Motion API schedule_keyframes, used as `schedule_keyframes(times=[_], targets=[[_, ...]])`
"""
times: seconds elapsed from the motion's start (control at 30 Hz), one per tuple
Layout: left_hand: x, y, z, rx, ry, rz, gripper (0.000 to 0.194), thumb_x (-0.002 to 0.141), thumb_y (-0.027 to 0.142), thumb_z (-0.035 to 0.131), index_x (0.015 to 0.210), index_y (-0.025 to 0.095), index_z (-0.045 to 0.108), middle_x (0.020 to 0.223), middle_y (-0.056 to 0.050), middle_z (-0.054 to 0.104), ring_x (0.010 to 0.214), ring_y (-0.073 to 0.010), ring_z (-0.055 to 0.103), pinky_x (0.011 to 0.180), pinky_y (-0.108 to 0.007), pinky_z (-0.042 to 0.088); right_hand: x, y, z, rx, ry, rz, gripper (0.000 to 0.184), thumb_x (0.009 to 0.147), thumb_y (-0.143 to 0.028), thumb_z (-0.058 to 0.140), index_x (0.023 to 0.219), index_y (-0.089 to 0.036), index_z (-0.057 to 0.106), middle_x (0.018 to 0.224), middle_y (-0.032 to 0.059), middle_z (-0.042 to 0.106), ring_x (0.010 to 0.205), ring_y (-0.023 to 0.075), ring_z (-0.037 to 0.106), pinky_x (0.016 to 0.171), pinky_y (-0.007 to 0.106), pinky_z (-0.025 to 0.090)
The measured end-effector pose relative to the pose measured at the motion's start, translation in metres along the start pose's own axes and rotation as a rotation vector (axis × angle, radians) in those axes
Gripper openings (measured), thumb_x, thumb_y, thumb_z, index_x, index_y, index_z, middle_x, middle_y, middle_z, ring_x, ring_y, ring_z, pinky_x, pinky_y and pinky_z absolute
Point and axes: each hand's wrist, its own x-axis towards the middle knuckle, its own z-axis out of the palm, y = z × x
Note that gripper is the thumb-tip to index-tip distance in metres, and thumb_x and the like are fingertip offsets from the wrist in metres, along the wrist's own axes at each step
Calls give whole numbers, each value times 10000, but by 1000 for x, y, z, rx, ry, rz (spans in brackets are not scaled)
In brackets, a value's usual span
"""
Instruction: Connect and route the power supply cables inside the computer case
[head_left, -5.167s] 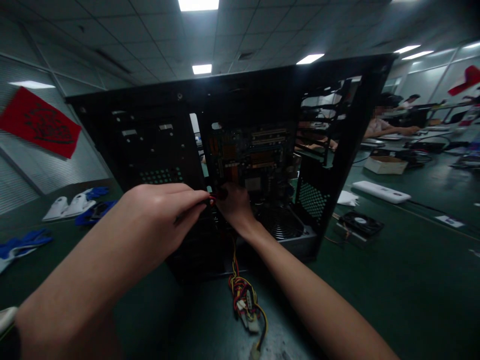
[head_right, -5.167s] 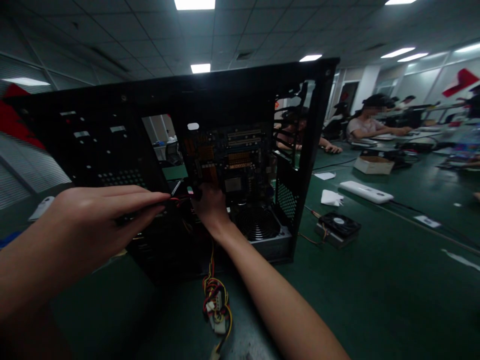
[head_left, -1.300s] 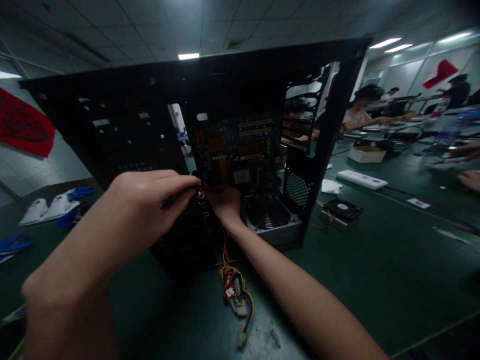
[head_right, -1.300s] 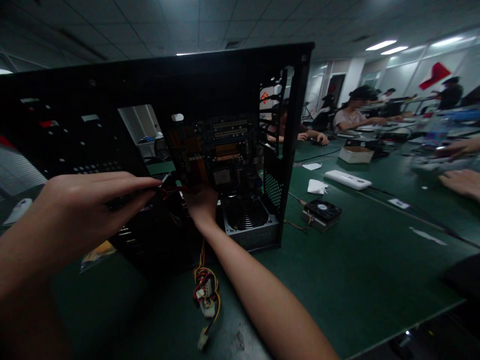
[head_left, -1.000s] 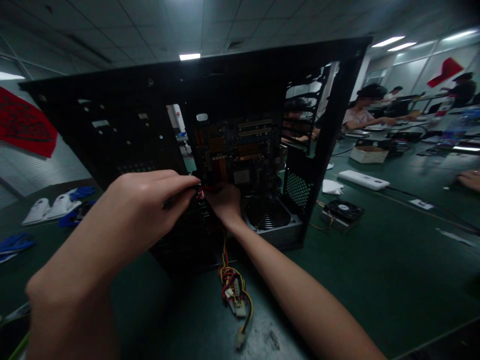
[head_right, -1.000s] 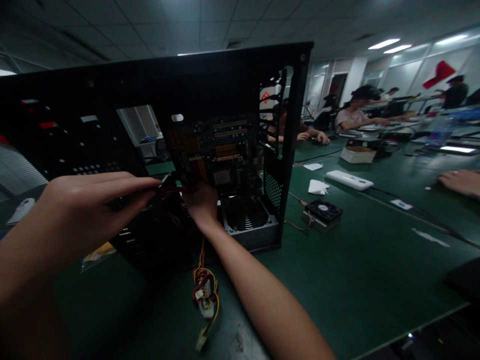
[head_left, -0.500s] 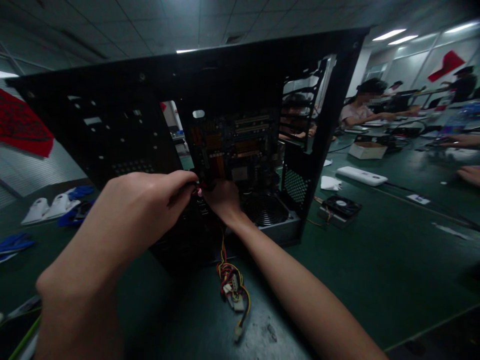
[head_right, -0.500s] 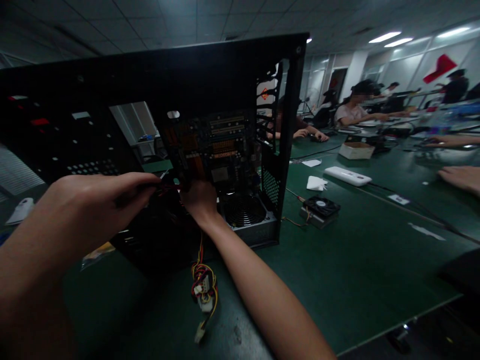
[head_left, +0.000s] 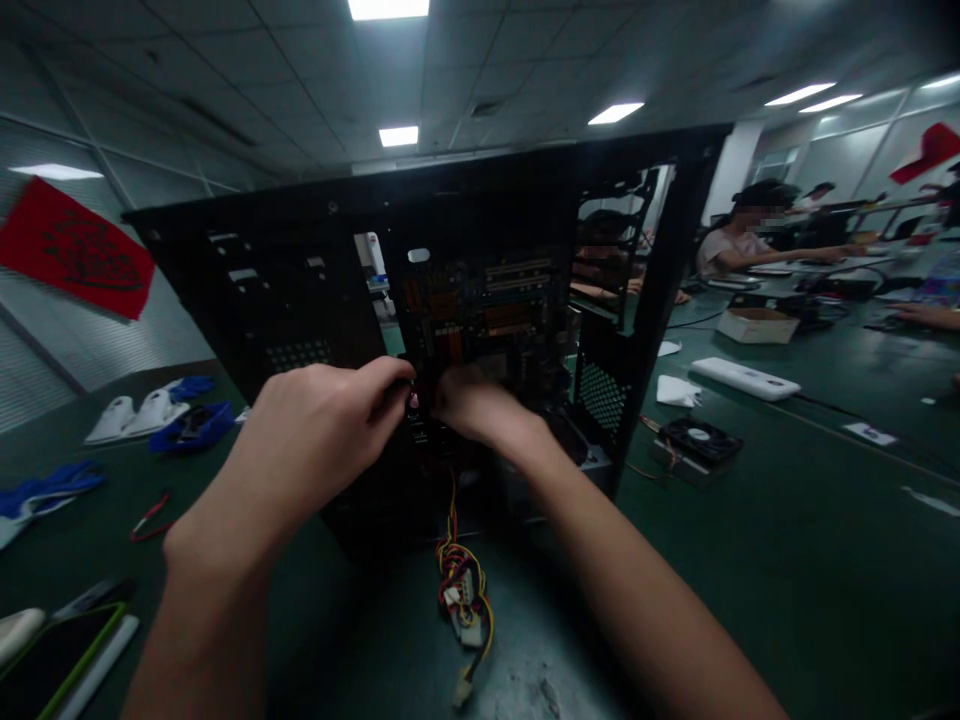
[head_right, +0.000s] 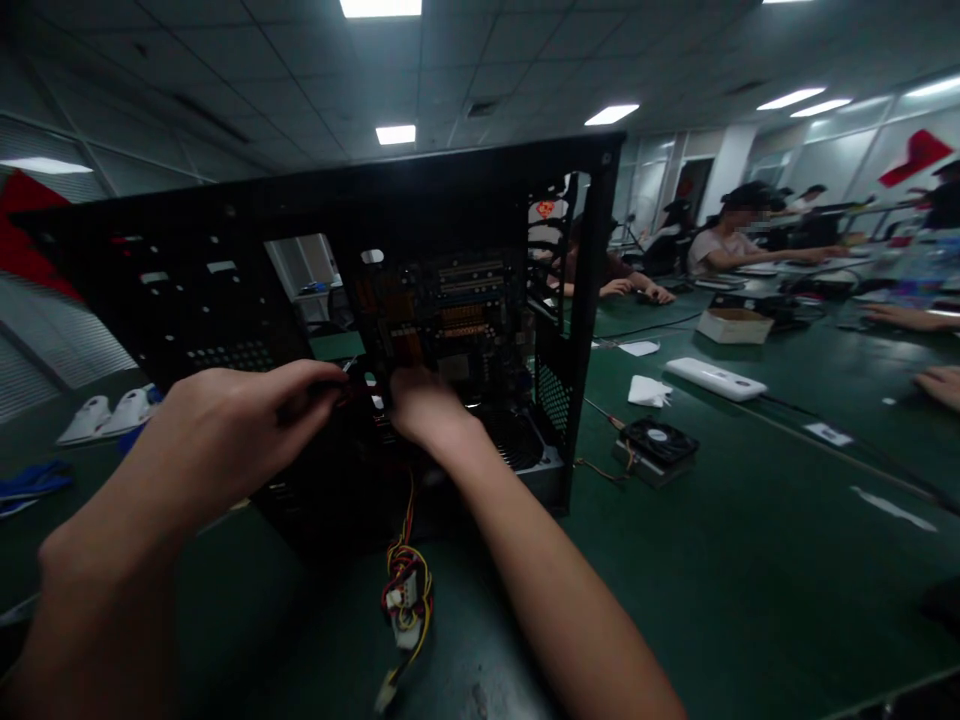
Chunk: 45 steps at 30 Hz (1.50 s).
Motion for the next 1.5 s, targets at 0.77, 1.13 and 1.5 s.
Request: schedule_keyframes(times=[0.77,1.13,1.5], targets=[[1,8,0,-237,86,-143,324,918,305,562,1220,225,647,694,7,684,569,-129,612,549,-217,372,-14,-8,-61,932,-128,-302,294,735,-340,797,930,-150,686,833,24,710,749,148,674,684,264,531],[-1,3,7,-59,155,-100,361,944,359,527,1270,248,637,806,-35,750,613,-170,665,568,-242,427,-11,-2,-58,1040,-200,-314,267,763,-314,779,936,-173,633,860,18,717,809,154,705,753,273,561],[2,13,10,72,141,-177,386,957,373,484,1281,230,637,858,-85,767,707,-249,720,574,-287,469,-9,-6,-50,941,-84,-305,364,746,-388,797,994,-171,642,886,36,708,790,163,680,688,269,550]])
